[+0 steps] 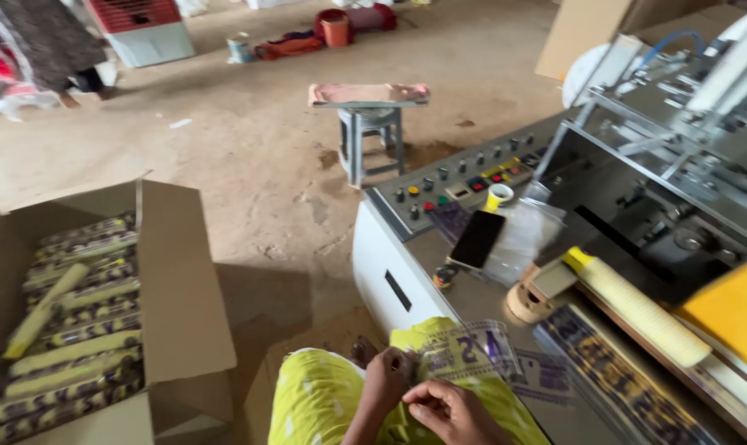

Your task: The person picks up a stack of paper cups from a machine, slides them into a plastic sleeve, and seals the sleeve by hand. They then place the packaged stack into a cardboard box and repeat the process.

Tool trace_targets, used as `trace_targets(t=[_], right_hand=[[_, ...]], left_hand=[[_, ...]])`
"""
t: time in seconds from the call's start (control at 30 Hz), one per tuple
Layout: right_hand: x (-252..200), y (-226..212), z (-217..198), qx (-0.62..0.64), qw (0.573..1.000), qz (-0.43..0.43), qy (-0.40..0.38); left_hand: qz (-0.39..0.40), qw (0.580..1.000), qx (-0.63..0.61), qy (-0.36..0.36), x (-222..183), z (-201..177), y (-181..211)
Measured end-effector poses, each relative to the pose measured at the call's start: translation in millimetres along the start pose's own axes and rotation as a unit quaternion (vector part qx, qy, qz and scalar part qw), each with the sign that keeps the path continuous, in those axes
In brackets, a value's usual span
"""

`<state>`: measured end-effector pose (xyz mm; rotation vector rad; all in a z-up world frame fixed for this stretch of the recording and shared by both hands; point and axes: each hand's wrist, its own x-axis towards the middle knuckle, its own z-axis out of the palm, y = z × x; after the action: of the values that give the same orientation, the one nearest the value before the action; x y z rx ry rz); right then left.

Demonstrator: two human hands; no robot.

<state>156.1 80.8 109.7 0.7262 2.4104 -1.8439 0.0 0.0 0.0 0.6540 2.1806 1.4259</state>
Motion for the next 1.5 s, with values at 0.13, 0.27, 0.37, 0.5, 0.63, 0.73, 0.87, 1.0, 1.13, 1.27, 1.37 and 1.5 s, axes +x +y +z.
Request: trace_targets(t=[0.13,0.27,0.37,0.5,0.63,0.73,0.87,1.0,1.13,1.27,1.37,1.5], right_hand=[[-4,-7,1,0.011,1.0,-0.015,0.011],[-9,-24,-5,-0.001,0.999,-0.032,0.007],[-11,-26,-8,0.006,1.0,-0.023,0.002],[-10,-19,-7,0.038,0.999,-0.034,-0.004],[-14,-18,-11,0.072,0.997,-0.031,-0.01],[-15,-16,-12,0.09,0.995,-0.038,-0.023],[-16,-16,-13,0.097,0.994,-0.034,-0.024],[-19,-22,-15,0.094,0.995,-0.037,-0.027],[-18,-22,-16,0.088,0.995,-0.039,-0.027],[-17,-21,-16,0.093,0.994,-0.041,-0.027],[-17,-22,-15,0.083,0.995,-0.041,-0.025],[-16,-20,-15,0.082,0.996,-0.035,-0.024]], left_hand=[[0.001,0.999,-0.023,-0.025,1,0,-10],[-0.007,0.999,-0.026,-0.043,0,-4,-9],[-0.003,0.998,-0.04,-0.055,1,-3,-8],[0.006,0.997,-0.047,-0.06,7,1,-24],[0.004,0.997,-0.05,-0.063,11,9,-38],[-0.011,0.999,-0.005,-0.052,13,10,-37],[-0.008,0.999,0.036,-0.037,14,10,-39],[-0.02,0.998,0.053,-0.032,8,7,-26],[-0.023,0.998,0.057,-0.033,11,7,-34],[-0.034,0.997,0.057,-0.039,10,5,-30],[-0.039,0.996,0.068,-0.041,7,1,-21],[-0.035,0.996,0.067,-0.039,7,4,-23]])
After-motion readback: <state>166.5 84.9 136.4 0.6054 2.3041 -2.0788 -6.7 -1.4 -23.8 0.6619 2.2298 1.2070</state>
